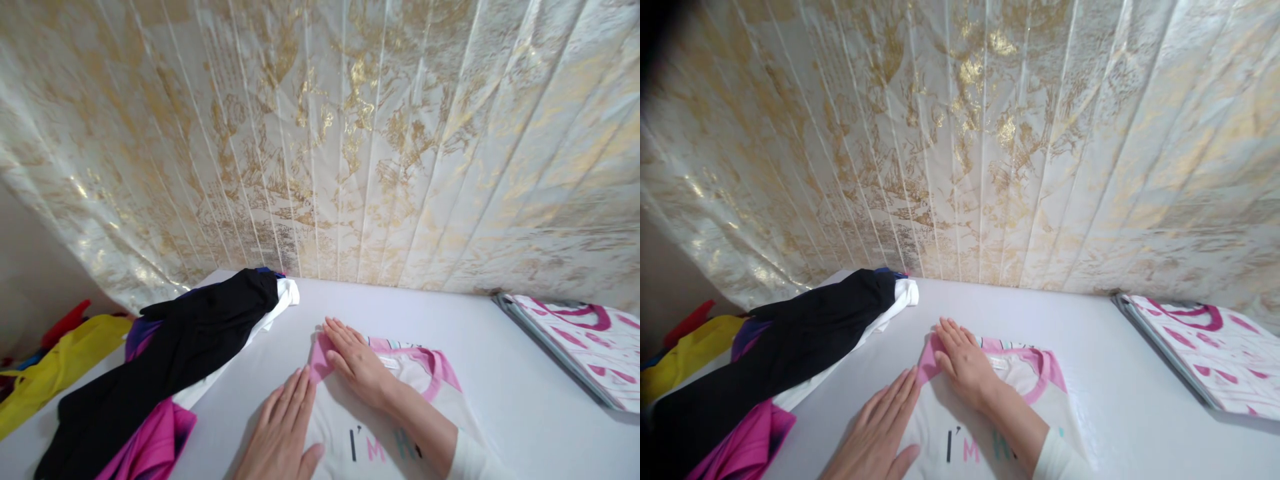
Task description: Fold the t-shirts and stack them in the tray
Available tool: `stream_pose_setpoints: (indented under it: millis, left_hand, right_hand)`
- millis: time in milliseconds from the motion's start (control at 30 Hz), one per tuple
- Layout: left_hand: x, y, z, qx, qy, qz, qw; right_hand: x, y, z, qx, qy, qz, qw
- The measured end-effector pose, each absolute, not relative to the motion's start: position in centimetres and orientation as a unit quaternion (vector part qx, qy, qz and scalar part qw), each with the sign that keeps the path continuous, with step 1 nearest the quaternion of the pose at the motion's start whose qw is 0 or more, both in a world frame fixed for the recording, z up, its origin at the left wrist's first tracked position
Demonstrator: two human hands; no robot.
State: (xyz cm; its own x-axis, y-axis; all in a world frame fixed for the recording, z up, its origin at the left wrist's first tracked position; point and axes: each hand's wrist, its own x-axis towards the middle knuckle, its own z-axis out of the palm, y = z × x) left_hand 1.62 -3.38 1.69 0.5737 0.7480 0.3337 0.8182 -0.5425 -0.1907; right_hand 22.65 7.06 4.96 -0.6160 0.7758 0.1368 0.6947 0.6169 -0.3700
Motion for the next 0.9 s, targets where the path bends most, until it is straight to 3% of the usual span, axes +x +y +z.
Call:
stream_pose_setpoints:
  millis: [133,300,500,733,900]
  left_hand:
    - [1.3,-3.4,3.3,-0.857,-0.465,-0.123,0.183]
    - [3.5,-2.7,4.8,-0.883,-0.441,-0.122,0.106]
    - [4.4,-2.6,3.4,-0.897,-0.434,-0.071,0.048]
    - [3.9,-1.7,1.6,-0.887,-0.446,-0.087,0.086]
    - [5.9,-1.1,2.9,-0.896,-0.430,-0.096,0.060]
  right_hand:
    - [25.1,3.2,5.1,-0.438,-0.879,0.092,0.166]
    - [26.4,-1.5,3.6,-0.411,-0.897,0.043,0.159]
    - [26.8,-2.0,2.7,-0.436,-0.889,0.071,0.119]
    - [27.2,-1.3,5.0,-0.440,-0.880,0.128,0.123]
    - [31.0,-0.6,4.9,-0.465,-0.859,0.079,0.199]
